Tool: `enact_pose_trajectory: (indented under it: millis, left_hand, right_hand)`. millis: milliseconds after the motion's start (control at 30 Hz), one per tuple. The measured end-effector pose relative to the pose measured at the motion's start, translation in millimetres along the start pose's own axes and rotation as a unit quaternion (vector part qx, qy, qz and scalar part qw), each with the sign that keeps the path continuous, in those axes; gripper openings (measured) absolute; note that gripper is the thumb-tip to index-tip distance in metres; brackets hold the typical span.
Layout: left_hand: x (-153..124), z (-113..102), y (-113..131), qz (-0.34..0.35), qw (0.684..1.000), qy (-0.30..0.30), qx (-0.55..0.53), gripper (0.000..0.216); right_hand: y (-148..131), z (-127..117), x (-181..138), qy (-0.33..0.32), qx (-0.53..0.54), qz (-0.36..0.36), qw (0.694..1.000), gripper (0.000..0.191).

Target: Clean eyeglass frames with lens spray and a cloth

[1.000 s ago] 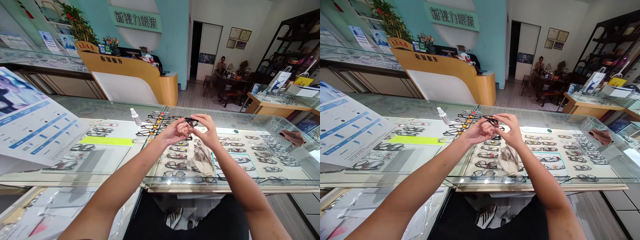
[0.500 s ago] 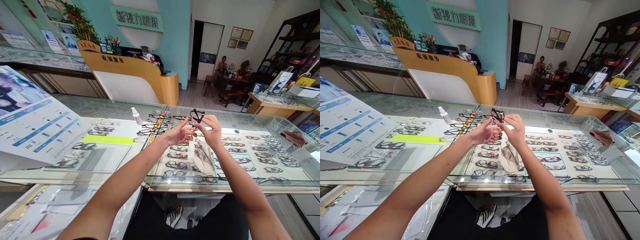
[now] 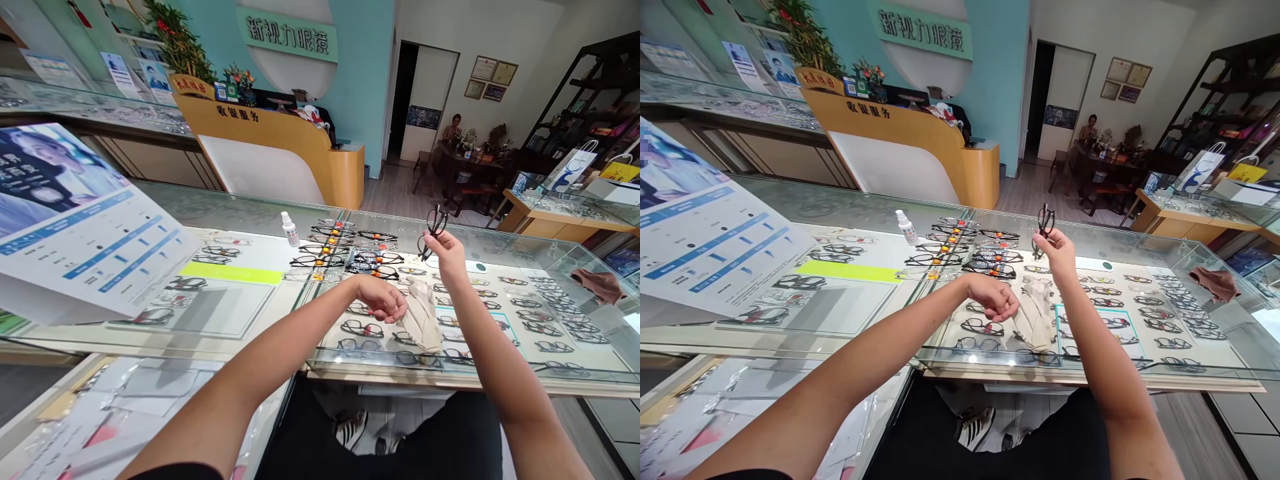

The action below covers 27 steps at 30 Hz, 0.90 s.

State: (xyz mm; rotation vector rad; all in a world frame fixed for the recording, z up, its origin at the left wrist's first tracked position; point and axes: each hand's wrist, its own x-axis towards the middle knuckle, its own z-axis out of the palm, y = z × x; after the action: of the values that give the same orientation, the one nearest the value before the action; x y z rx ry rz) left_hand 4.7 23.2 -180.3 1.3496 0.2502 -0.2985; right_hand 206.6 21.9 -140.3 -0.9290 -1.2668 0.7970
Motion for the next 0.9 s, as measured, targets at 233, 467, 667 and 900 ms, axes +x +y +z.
enact_pose_trajectory:
  millis: [233, 467, 667, 900]
  left_hand:
    - [14.9, -9.2, -3.7, -0.011, 1.0, -0.027, -0.005, 0.02]
    - [18.3, -3.7, 2.6, -0.027, 0.998, -0.059, 0.003, 0.024]
    - [19.8, -2.4, 2.5, -0.031, 0.994, -0.1, 0.022, 0.028]
    - [27.6, -2.8, -1.4, -0.03, 0.993, -0.115, 0.025, 0.04]
  right_hand:
    - [5.8, -4.1, 3.4, -0.011, 0.036, 0.091, 0.995, 0.06]
    - [14.6, 20.9, 49.1, -0.055, -0.063, 0.079, 0.993, 0.045]
    - [28.3, 98.2, 128.0, -0.166, -0.437, -0.093, 0.879, 0.027]
    - [55.2, 201.1, 166.8, -0.284, -0.629, -0.045, 0.722, 0.025]
